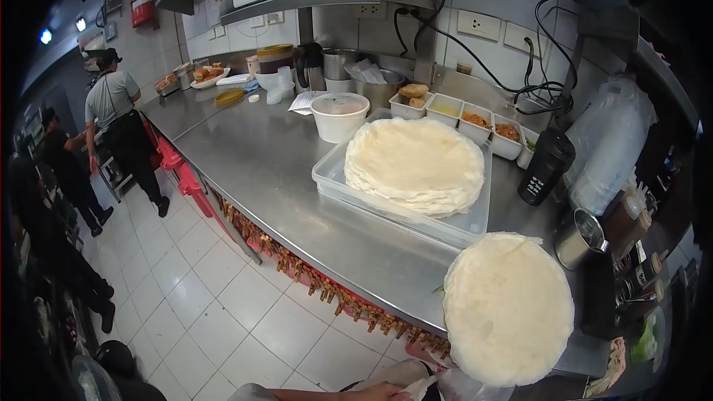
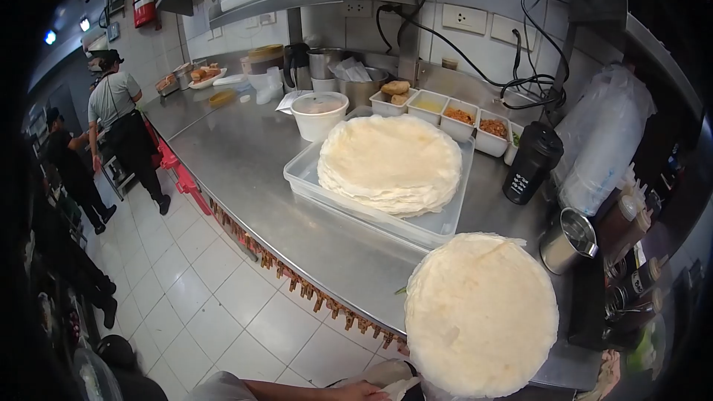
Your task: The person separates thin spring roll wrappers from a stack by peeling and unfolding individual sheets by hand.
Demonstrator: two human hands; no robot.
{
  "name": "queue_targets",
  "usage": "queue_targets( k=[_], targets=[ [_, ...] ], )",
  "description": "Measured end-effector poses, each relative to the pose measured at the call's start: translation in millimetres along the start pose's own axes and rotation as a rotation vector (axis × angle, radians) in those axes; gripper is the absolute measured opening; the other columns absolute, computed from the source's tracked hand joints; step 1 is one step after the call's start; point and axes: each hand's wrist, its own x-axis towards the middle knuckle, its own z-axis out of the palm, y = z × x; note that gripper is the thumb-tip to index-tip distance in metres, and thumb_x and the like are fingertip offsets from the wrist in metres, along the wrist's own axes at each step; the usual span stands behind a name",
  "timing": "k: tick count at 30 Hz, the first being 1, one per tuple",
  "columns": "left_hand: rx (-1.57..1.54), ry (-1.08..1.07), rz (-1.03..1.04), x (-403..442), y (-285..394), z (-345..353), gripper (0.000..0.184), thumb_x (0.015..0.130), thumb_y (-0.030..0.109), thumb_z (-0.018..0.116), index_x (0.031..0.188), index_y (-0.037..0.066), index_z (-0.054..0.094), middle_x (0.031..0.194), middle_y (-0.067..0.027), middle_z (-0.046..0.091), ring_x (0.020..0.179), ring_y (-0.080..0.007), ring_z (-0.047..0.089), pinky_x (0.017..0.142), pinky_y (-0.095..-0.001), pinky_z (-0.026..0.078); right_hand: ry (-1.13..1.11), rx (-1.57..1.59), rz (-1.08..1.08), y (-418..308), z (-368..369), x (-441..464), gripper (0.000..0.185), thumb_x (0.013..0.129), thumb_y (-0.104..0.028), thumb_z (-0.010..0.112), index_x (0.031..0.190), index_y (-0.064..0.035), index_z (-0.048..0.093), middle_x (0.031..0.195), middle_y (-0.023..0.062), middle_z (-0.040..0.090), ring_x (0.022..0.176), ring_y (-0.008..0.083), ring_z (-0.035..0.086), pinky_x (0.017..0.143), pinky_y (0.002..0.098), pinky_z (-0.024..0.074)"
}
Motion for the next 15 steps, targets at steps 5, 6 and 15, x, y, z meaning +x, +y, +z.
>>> queue_targets(
  k=[5,6,15],
  targets=[
    [-0.043,-0.003,-0.111,-3.4,11.1,-21.0,0.029,0.097,0.028,0.051,0.1,0.004,0.067,0.092,-0.0172,0.067,0.079,-0.0264,0.064,0.073,-0.039,0.05,0.085,-0.055,0.112,8.7,-11.5,15.2,0.033,0.092,-0.033,0.061,0.1,-0.0013,0.066,0.081,0.0065,0.068,0.062,0.0117,0.054,0.056,0.0265,0.0421],
    [-0.05,-0.06,-0.193,-3.0,14.2,-31.3,0.032,0.098,0.032,0.05,0.106,0.006,0.066,0.092,-0.0146,0.068,0.08,-0.0248,0.064,0.076,-0.0374,0.05,0.066,-0.111,0.123,-1.7,-6.2,12.5,0.031,0.091,-0.03,0.062,0.1,-0.0008,0.066,0.081,0.0069,0.066,0.064,0.0128,0.054,0.058,0.0271,0.0426],
    [-0.064,0.007,-0.085,0.4,12.2,-39.1,0.032,0.095,0.035,0.056,0.103,0.006,0.066,0.084,-0.0101,0.068,0.075,-0.0179,0.063,0.074,-0.0326,0.05,0.021,-0.32,0.097,-35.5,14.2,-10.3,0.024,0.086,-0.018,0.063,0.1,0.0014,0.063,0.079,0.0075,0.059,0.071,0.0162,0.054,0.063,0.0291,0.0441]
  ],
)
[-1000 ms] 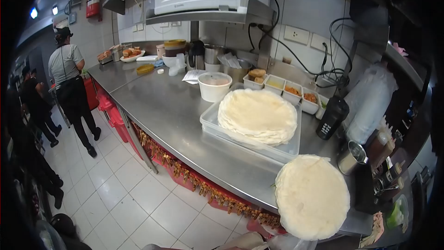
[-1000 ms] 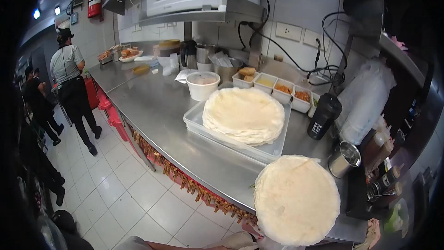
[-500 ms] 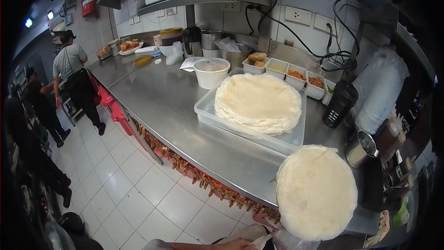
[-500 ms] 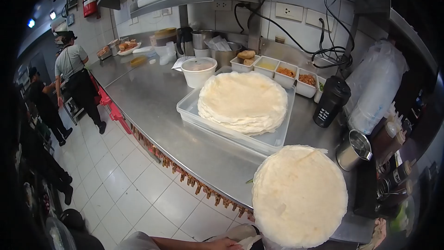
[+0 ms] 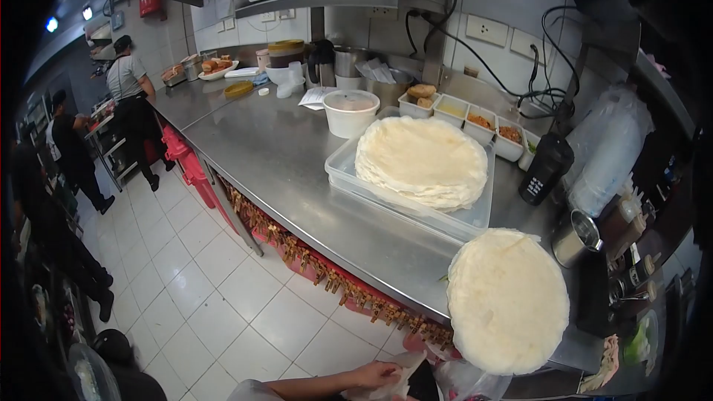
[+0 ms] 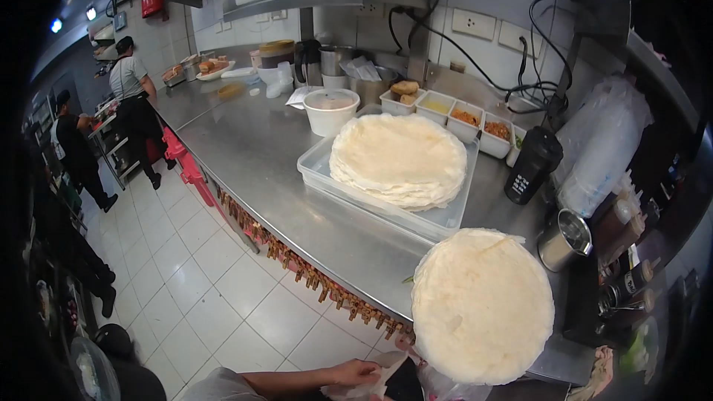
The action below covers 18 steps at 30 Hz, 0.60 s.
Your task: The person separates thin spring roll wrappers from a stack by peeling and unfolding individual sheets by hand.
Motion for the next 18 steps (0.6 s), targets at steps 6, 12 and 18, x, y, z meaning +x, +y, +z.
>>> queue_targets(
  k=[6,12,18],
  targets=[
    [0.091,-0.214,0.161,41.4,21.2,14.2,0.024,0.093,0.029,0.06,0.099,0.006,0.064,0.083,-0.0047,0.065,0.076,-0.0149,0.06,0.072,-0.0321,0.049,0.065,-0.017,-0.11,-0.8,4.7,-3.3,0.025,0.088,-0.02,0.063,0.1,0.0016,0.064,0.078,0.0067,0.058,0.069,0.0153,0.054,0.061,0.0288,0.0434],
    [-0.386,0.182,0.246,37.1,-0.9,70.1,0.026,0.096,0.02,0.05,0.092,0.002,0.068,0.084,-0.0173,0.067,0.073,-0.0246,0.062,0.066,-0.0382,0.049,0.124,-0.073,-0.192,-0.9,8.8,-14.7,0.026,0.089,-0.021,0.063,0.099,0.0018,0.065,0.077,0.0058,0.058,0.068,0.0144,0.053,0.06,0.0285,0.0427],
    [-0.012,0.159,0.268,19.9,-24.1,59.5,0.027,0.099,0.031,0.049,0.102,0.005,0.056,0.085,-0.0095,0.061,0.08,-0.0245,0.06,0.073,-0.0364,0.048,0.204,-0.261,-0.33,8.0,11.3,-26.5,0.027,0.09,-0.023,0.063,0.099,0.002,0.065,0.075,0.0049,0.058,0.067,0.0136,0.053,0.059,0.0282,0.042]
  ],
)
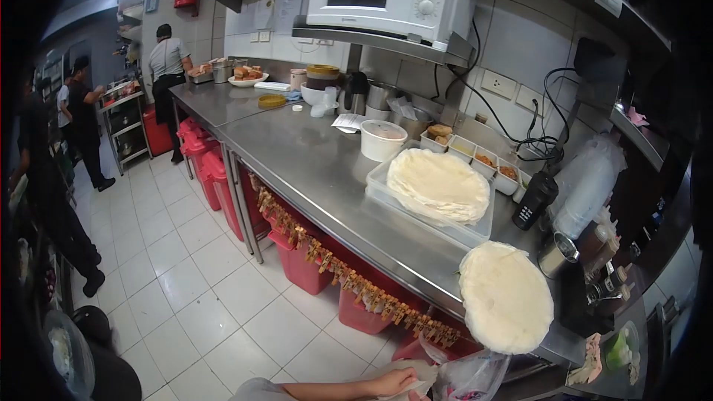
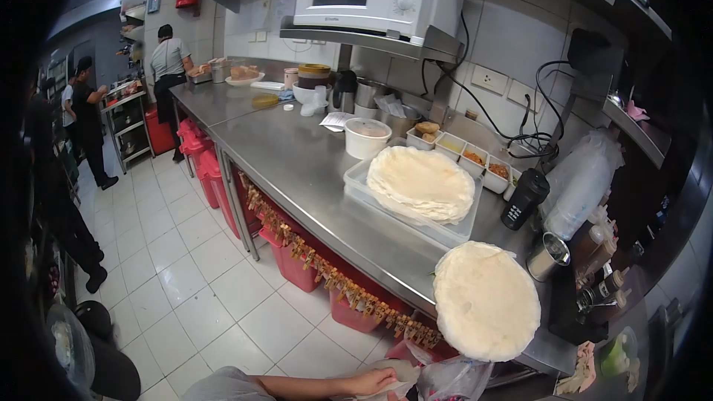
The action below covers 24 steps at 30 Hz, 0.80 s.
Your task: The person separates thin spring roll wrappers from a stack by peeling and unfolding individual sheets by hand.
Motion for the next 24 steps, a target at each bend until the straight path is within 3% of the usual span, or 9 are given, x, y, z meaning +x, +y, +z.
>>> queue_targets(
  k=[1,2,4,7,11,13,17,22,24],
  targets=[
    [0.001,-0.028,0.061,-3.4,15.9,-7.6,0.028,0.1,0.033,0.048,0.103,0.005,0.054,0.086,-0.0098,0.06,0.08,-0.0249,0.059,0.074,-0.0366,0.048,0.028,-0.108,-0.102,6.2,0.9,2.7,0.027,0.09,-0.024,0.063,0.099,0.002,0.066,0.075,0.0047,0.058,0.067,0.0134,0.052,0.058,0.0281,0.0419],
    [0.003,-0.043,0.117,-7.4,37.4,-15.4,0.03,0.1,0.034,0.047,0.104,0.005,0.053,0.086,-0.0101,0.06,0.081,-0.0253,0.059,0.074,-0.0368,0.048,0.017,0.052,0.155,-23.0,4.7,-8.5,0.028,0.093,-0.023,0.06,0.103,0.0019,0.066,0.07,0.0016,0.056,0.057,0.0128,0.048,0.051,0.029,0.0383],
    [0.027,-0.043,0.207,-15.7,62.9,-23.9,0.037,0.101,0.038,0.044,0.096,0.002,0.054,0.078,-0.0103,0.058,0.077,-0.0245,0.059,0.073,-0.0374,0.048,0.01,0.097,0.066,-29.7,11.6,-8.7,0.027,0.093,-0.023,0.06,0.101,0.0017,0.065,0.069,0.0016,0.055,0.055,0.0127,0.046,0.05,0.0293,0.0372],
    [0.133,-0.234,0.028,-22.6,84.2,-39.4,0.043,0.098,0.04,0.048,0.085,0.001,0.06,0.076,-0.0162,0.063,0.075,-0.0267,0.061,0.073,-0.0387,0.047,0.017,0.214,-0.032,-25.2,16.4,-14.1,0.026,0.092,-0.024,0.061,0.1,0.0013,0.065,0.069,0.0015,0.055,0.052,0.0127,0.044,0.047,0.0297,0.0356],
    [0.049,-0.034,0.16,-21.6,83.5,-37.3,0.038,0.096,0.038,0.052,0.097,0.003,0.066,0.087,-0.0187,0.067,0.078,-0.032,0.064,0.073,-0.0399,0.048,0.151,0.409,-0.146,-20.6,21.3,-35.1,0.023,0.091,-0.023,0.062,0.094,-0.0004,0.064,0.065,0.0017,0.054,0.046,0.0128,0.04,0.044,0.0298,0.0327],
    [0.104,-0.013,0.08,-19.8,94.0,-45.0,0.037,0.096,0.037,0.052,0.097,0.003,0.066,0.088,-0.0192,0.067,0.081,-0.035,0.064,0.074,-0.0415,0.048,0.265,0.506,-0.035,-28.0,24.0,-41.1,0.022,0.091,-0.023,0.062,0.092,-0.0011,0.063,0.066,0.0019,0.055,0.051,0.0116,0.043,0.048,0.0276,0.035],
    [0.14,0.112,0.103,-12.9,76.4,-50.0,0.037,0.097,0.036,0.051,0.096,0.002,0.065,0.084,-0.0185,0.065,0.075,-0.0316,0.062,0.072,-0.0393,0.048,0.21,0.446,-0.032,-31.0,17.4,-49.2,0.021,0.091,-0.022,0.061,0.089,-0.0012,0.061,0.066,0.0025,0.055,0.05,0.0125,0.045,0.048,0.0277,0.0355],
    [0.254,0.207,0.152,-19.2,93.0,-71.2,0.035,0.096,0.037,0.051,0.087,0.007,0.066,0.081,-0.0194,0.065,0.079,-0.0407,0.062,0.072,-0.0473,0.048,0.113,0.432,-0.127,-44.3,19.9,-57.5,0.018,0.092,-0.019,0.059,0.088,-0.0014,0.061,0.064,0.0026,0.055,0.049,0.012,0.046,0.046,0.0268,0.0351],
    [0.284,0.19,0.16,-23.7,106.2,-74.4,0.035,0.095,0.036,0.053,0.083,0.006,0.066,0.077,-0.0193,0.064,0.076,-0.041,0.061,0.069,-0.047,0.047,0.228,0.314,-0.165,13.7,3.6,-18.0,0.025,0.088,-0.02,0.064,0.096,0.0025,0.058,0.084,0.0098,0.058,0.073,0.0194,0.054,0.067,0.0321,0.0453]
  ],
)
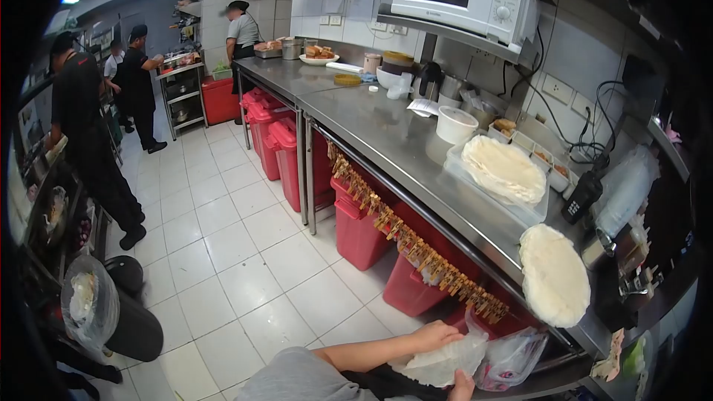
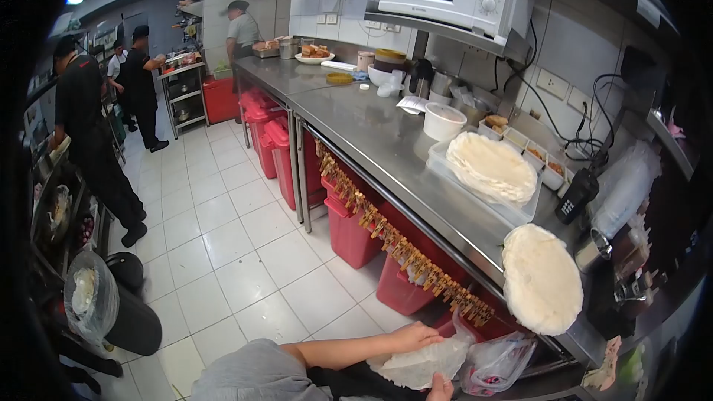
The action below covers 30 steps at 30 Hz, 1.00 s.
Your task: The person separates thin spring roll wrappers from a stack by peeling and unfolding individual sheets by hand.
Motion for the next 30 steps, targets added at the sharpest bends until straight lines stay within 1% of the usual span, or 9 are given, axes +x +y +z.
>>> queue_targets(
  k=[1,4,7,8,12,21,26,28,30],
  targets=[
    [-0.013,-0.036,0.049,0.8,8.0,-3.0,0.035,0.094,0.035,0.054,0.082,0.005,0.065,0.076,-0.0193,0.064,0.074,-0.0405,0.061,0.067,-0.0469,0.047,0.108,-0.077,-0.081,59.6,-19.4,34.9,0.034,0.086,-0.022,0.067,0.105,0.0045,0.056,0.099,0.014,0.06,0.087,0.0224,0.057,0.079,0.0348,0.0474],
    [0.007,-0.164,0.245,0.4,22.7,-2.5,0.031,0.091,0.032,0.06,0.08,0.003,0.065,0.071,-0.0186,0.062,0.067,-0.0379,0.059,0.061,-0.0448,0.045,0.098,-0.525,-0.448,-8.1,-7.2,4.7,0.064,0.08,-0.025,0.071,0.129,0.0053,0.043,0.13,0.0233,0.047,0.114,0.0302,0.05,0.099,0.0395,0.0392],
    [-0.019,-0.31,0.351,-6.6,56.3,-10.0,0.032,0.089,0.032,0.062,0.077,0.002,0.063,0.068,-0.0162,0.06,0.067,-0.0358,0.059,0.059,-0.0437,0.045,0.108,-1.046,-0.795,-101.1,24.2,-41.0,0.082,0.077,-0.024,0.073,0.142,-0.0013,0.029,0.144,0.0258,0.033,0.122,0.0355,0.046,0.099,0.0393,0.0391],
    [-0.007,-0.323,0.358,-8.1,63.0,-12.9,0.033,0.087,0.032,0.064,0.075,0.002,0.062,0.066,-0.0143,0.059,0.066,-0.0347,0.059,0.057,-0.0434,0.043,0.109,-1.084,-0.963,-126.5,32.8,-50.7,0.068,0.076,-0.025,0.075,0.133,-0.0026,0.046,0.129,0.0235,0.051,0.11,0.0364,0.055,0.09,0.0386,0.0446],
    [-0.017,-0.058,0.405,-9.0,72.5,-29.8,0.036,0.086,0.033,0.066,0.071,0.001,0.059,0.061,-0.012,0.054,0.06,-0.0311,0.056,0.054,-0.0419,0.041,-0.293,-0.562,-0.54,-101.0,18.5,-16.2,0.031,0.081,-0.029,0.072,0.096,-0.0017,0.067,0.075,0.0132,0.066,0.068,0.025,0.061,0.066,0.0368,0.0482],
    [0.115,-0.029,-0.101,-27.6,72.6,-60.6,0.042,0.09,0.041,0.062,0.074,0.004,0.052,0.085,-0.0091,0.055,0.075,-0.0242,0.054,0.063,-0.0368,0.043,0.003,-0.395,-0.481,-126.3,43.2,-1.7,0.036,0.089,-0.027,0.066,0.103,0.0048,0.059,0.087,0.0144,0.064,0.076,0.0209,0.057,0.069,0.0345,0.0479],
    [-0.298,-0.078,-0.246,-26.1,36.4,-30.2,0.069,0.092,0.047,0.059,0.132,-0.004,0.035,0.118,-0.0191,0.056,0.11,-0.0218,0.056,0.09,-0.0334,0.047,-0.072,-0.626,-0.821,-136.1,62.4,-19.2,0.02,0.09,-0.019,0.058,0.096,-0.0003,0.065,0.102,0.0193,0.065,0.094,0.0261,0.062,0.089,0.0406,0.0439],
    [-0.295,-0.145,-0.178,-21.0,53.3,-44.8,0.066,0.092,0.045,0.059,0.131,-0.003,0.037,0.115,-0.0186,0.058,0.108,-0.0213,0.057,0.091,-0.0333,0.046,-0.126,-0.601,-0.832,-131.8,65.0,-20.6,0.024,0.086,-0.024,0.063,0.097,-0.0032,0.066,0.11,0.0202,0.065,0.103,0.0266,0.062,0.103,0.0472,0.0337],
    [-0.278,-0.212,-0.164,-18.8,49.9,-44.6,0.059,0.092,0.035,0.063,0.132,-0.002,0.039,0.113,-0.0139,0.06,0.106,-0.0175,0.057,0.091,-0.0326,0.046,-0.082,-0.606,-0.95,-114.9,64.1,-4.4,0.023,0.088,-0.018,0.061,0.099,0.0024,0.064,0.102,0.0164,0.066,0.091,0.0232,0.064,0.081,0.0374,0.0456]
  ],
)
